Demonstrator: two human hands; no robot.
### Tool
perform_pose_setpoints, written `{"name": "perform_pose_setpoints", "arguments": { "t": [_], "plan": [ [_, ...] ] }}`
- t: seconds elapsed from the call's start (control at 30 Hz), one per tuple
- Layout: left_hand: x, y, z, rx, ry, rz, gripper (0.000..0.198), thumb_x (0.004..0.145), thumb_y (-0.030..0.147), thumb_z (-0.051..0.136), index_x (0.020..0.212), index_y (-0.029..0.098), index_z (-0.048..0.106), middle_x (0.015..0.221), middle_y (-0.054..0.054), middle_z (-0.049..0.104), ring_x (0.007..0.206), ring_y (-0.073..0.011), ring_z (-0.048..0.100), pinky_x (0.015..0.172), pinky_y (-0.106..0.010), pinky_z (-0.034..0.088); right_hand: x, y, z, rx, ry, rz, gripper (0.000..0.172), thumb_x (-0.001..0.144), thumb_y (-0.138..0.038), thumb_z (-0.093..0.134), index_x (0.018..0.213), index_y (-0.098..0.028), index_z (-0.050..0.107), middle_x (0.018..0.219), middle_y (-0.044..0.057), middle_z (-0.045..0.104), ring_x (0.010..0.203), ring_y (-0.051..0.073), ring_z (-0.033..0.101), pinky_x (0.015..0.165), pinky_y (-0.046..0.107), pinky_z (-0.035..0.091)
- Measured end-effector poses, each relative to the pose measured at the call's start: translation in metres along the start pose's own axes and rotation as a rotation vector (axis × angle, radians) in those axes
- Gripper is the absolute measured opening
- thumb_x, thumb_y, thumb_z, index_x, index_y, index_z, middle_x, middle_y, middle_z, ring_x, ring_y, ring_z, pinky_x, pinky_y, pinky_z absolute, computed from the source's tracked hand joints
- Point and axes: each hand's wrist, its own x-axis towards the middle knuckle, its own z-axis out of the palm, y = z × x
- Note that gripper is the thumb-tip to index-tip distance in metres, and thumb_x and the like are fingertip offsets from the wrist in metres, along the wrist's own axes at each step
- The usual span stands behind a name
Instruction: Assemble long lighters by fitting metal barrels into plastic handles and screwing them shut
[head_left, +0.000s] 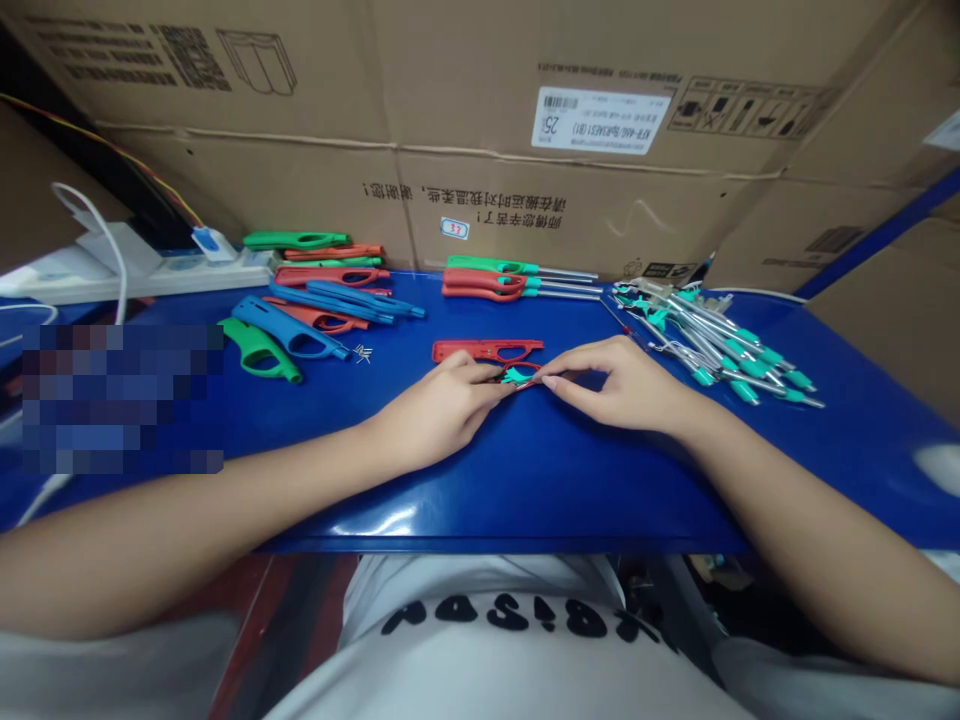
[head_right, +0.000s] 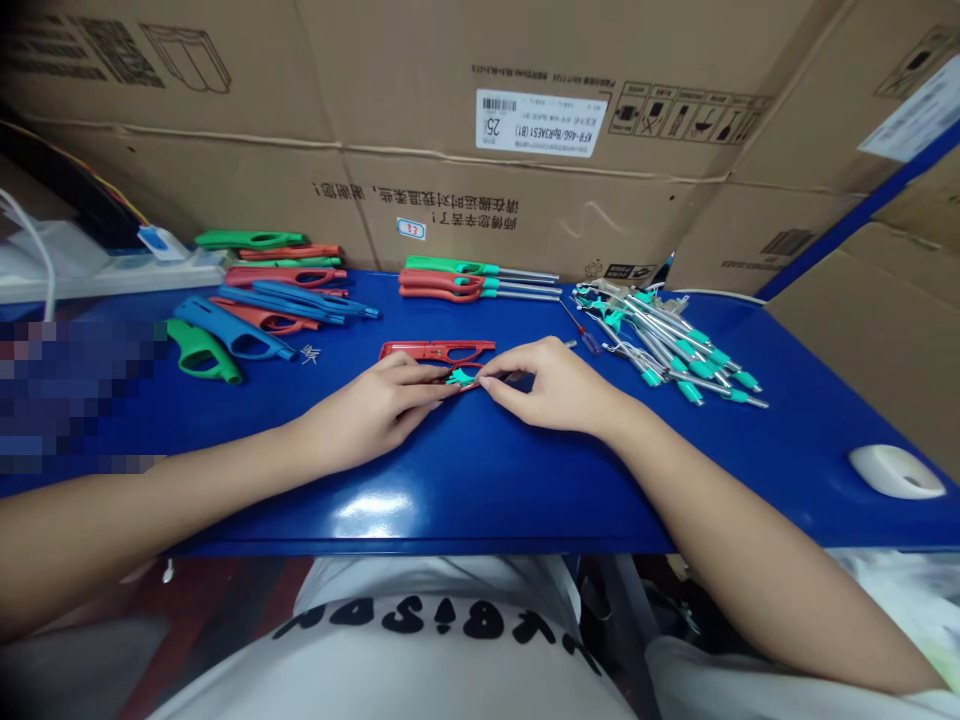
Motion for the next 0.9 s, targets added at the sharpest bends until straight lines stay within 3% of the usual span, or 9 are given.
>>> {"name": "perform_pose_setpoints", "arguments": {
  "t": [0.37,0.9],
  "plan": [
    [0.0003,0.0026,-0.002,-0.011,-0.034,-0.033,0.036,0.103,0.02,0.045,0.132,0.02,0.067,0.128,-0.009,0.069,0.095,-0.0224,0.057,0.091,-0.039,0.052,-0.0008,-0.0003,0.0005,0.05,0.007,0.093,0.021,0.089,-0.027,0.063,0.098,-0.021,0.081,0.098,0.004,0.081,0.087,0.022,0.077,0.078,0.03,0.06],
    [0.0013,0.0039,-0.0028,-0.022,-0.031,-0.031,0.037,0.103,0.019,0.044,0.132,0.021,0.067,0.126,-0.011,0.069,0.097,-0.0235,0.06,0.09,-0.04,0.052,0.0003,-0.0045,0.0013,-0.031,-0.021,0.033,0.021,0.089,-0.026,0.063,0.099,-0.021,0.081,0.098,0.004,0.081,0.087,0.022,0.076,0.08,0.033,0.059]
  ]
}}
